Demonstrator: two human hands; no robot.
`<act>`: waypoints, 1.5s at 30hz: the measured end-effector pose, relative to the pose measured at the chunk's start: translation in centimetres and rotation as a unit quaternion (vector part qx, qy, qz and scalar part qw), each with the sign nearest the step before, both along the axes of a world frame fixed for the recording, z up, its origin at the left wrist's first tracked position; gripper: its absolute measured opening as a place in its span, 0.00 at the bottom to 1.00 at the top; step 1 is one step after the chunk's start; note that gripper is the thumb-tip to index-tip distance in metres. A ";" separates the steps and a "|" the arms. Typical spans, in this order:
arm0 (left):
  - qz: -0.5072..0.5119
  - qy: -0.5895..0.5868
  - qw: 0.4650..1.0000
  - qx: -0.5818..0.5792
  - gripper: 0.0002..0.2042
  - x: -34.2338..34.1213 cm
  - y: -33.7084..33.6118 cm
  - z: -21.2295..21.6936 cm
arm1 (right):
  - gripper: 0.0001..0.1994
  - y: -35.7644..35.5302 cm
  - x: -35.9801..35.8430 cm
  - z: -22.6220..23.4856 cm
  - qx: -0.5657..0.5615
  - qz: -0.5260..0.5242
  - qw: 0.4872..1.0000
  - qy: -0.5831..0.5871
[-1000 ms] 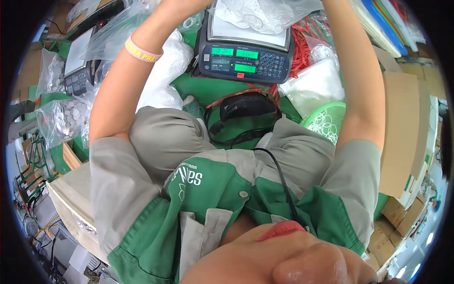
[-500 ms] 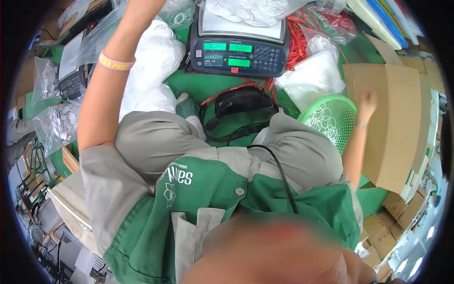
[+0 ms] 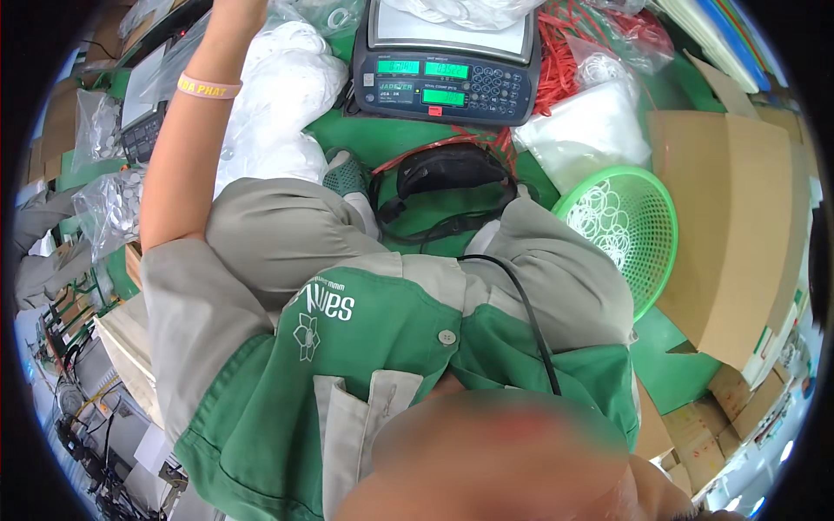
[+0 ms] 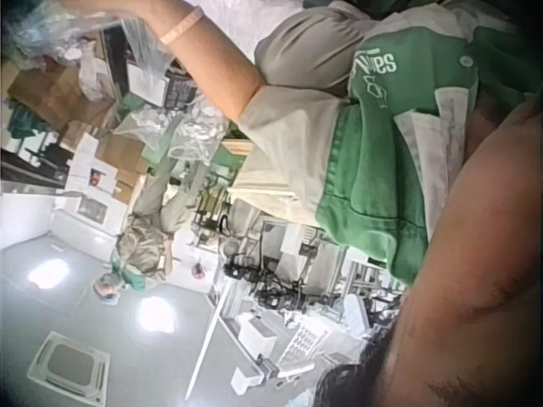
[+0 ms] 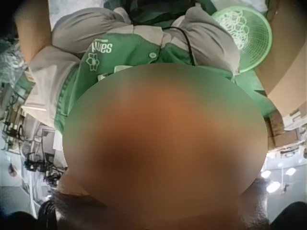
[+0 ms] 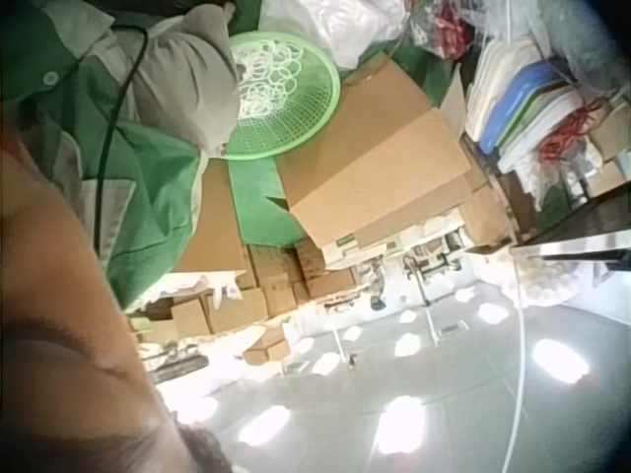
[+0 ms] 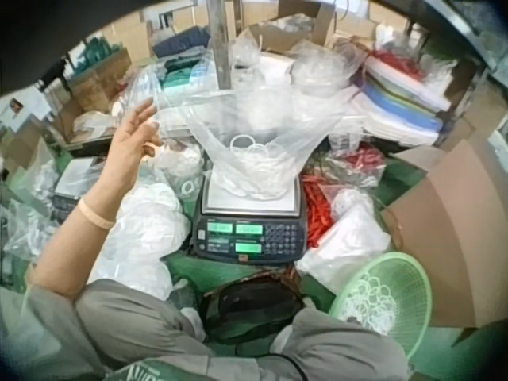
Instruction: Weighing white rubber rings on a digital scale and placing them into plastic bags for packaging.
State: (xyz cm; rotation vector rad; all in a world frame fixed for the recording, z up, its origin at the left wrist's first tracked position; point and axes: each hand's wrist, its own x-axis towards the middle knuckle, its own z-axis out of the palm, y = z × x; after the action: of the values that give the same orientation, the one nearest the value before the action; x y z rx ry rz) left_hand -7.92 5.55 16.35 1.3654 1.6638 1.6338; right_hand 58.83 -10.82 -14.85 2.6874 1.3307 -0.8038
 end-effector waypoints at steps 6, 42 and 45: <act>-0.033 0.016 0.999 0.013 0.23 -0.5 -0.2 -0.4 | 0.25 0.9 0.1 1.0 0.007 -0.014 0.999 0.033; -0.062 0.031 0.998 0.005 0.23 -3.8 -0.8 -1.5 | 0.10 26.3 -30.0 37.5 0.535 0.365 0.640 0.415; -0.067 0.017 0.998 0.013 0.20 -2.7 -0.6 -1.6 | 0.14 27.7 -38.6 39.1 0.481 0.515 0.683 0.192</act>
State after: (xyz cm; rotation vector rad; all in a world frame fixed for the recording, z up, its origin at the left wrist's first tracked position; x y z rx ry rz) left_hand -10.58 4.93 14.74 1.4906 1.5392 1.5690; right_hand 20.19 16.91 24.27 1.3586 3.5769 -0.5269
